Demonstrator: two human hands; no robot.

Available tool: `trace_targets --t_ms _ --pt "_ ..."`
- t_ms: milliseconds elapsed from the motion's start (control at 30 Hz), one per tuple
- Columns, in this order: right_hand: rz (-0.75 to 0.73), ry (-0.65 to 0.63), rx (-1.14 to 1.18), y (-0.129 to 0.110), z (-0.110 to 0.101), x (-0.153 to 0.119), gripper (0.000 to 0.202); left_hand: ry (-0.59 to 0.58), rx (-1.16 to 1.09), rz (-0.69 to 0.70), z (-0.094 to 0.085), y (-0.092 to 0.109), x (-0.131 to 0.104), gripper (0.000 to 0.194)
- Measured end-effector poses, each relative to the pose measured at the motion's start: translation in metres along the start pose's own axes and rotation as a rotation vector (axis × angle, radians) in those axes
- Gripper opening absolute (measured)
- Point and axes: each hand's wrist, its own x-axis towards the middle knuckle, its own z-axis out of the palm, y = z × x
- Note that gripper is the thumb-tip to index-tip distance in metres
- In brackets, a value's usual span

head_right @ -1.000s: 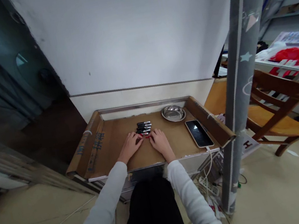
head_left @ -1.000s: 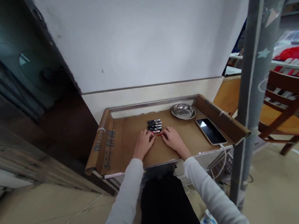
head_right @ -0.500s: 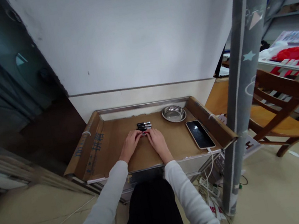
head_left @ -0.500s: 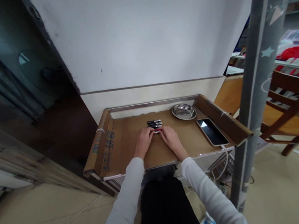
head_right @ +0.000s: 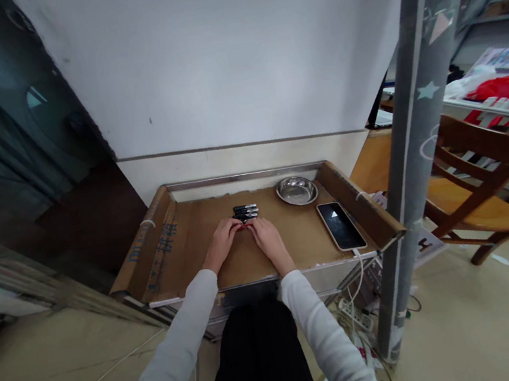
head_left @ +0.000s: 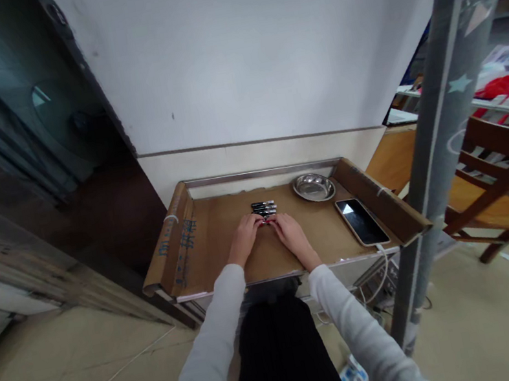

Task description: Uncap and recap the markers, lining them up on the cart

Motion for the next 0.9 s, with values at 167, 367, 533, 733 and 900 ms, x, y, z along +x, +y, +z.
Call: trace_targets --t_ms 167,367,533,733,900 --pt "0.018 -0.011 0.029 0.0004 0.0013 -0.0008 0.027 -0.031 -0.026 0.021 0.0013 -0.0013 -0.001 0.018" --pt "0.127 0.021 0.054 0.0015 -0.002 -0.0025 0.027 0.007 -0.032 0.003 -0.0002 -0.001 -0.0008 0.017" --pt "0.083 0.011 0.11 0.0023 -0.0013 -0.0035 0.026 -0.021 -0.035 0.012 -0.0003 -0.0005 -0.0014 0.018" --pt "0.031 -0.021 0.125 0.0011 -0.001 -0.0029 0.026 -0.045 -0.101 -0.018 0.0027 -0.0026 -0.003 0.016" --pt "-0.038 -0.059 0.119 0.0039 -0.0007 -0.0026 0.023 -0.075 -0.109 -0.028 0.0045 -0.0035 -0.0021 0.019"
